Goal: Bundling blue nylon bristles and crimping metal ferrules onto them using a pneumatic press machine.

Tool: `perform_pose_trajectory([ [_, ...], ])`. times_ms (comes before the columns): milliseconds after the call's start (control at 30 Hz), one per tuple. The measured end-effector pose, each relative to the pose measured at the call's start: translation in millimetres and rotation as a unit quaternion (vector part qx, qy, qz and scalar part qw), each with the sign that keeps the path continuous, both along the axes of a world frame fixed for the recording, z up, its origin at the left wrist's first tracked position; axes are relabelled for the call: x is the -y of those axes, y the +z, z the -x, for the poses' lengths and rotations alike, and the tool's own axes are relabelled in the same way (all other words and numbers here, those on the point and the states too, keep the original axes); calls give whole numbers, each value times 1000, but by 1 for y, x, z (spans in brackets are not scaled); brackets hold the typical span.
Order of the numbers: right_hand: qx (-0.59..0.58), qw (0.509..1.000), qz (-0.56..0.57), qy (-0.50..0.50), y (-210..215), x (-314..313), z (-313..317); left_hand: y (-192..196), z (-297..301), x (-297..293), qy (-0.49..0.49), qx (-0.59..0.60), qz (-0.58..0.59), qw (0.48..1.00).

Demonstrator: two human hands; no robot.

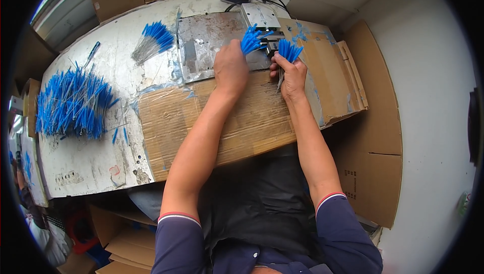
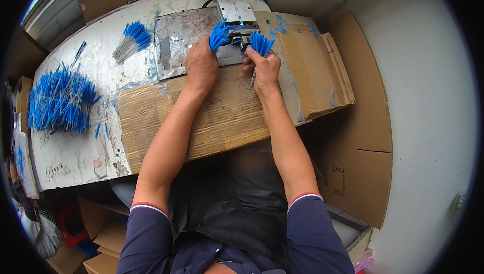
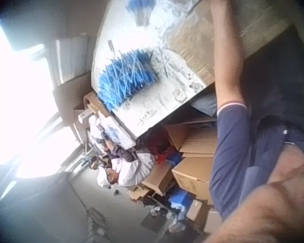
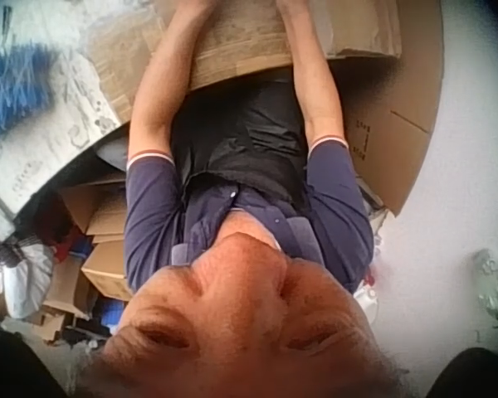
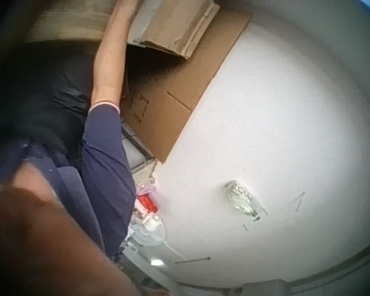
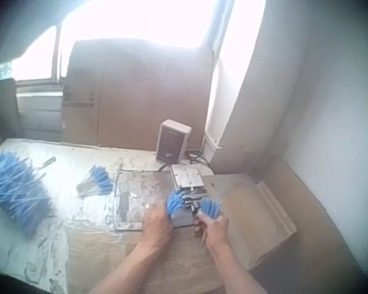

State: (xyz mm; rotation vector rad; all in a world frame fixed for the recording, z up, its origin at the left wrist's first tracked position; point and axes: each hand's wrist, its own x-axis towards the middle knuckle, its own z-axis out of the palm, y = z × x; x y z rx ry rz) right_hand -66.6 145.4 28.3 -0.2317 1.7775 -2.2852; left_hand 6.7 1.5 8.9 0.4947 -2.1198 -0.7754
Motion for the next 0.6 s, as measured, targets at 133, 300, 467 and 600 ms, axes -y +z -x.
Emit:
perform_pose_trajectory([
  [133,-4,998,10,-60,-2,0,-2,-2,0,3,-19,-7,-5,1000],
  [300,-1,997,-10,-72,-2,-6,0,2,-1,1,-19,8,-17,1000],
  [467,41,999,19,-5,3,-13,-4,0,-1,2,-33,7,1,999],
  [600,26,1000,7,3,0,-14,-8,-2,-1,3,-48,6,25,999],
])
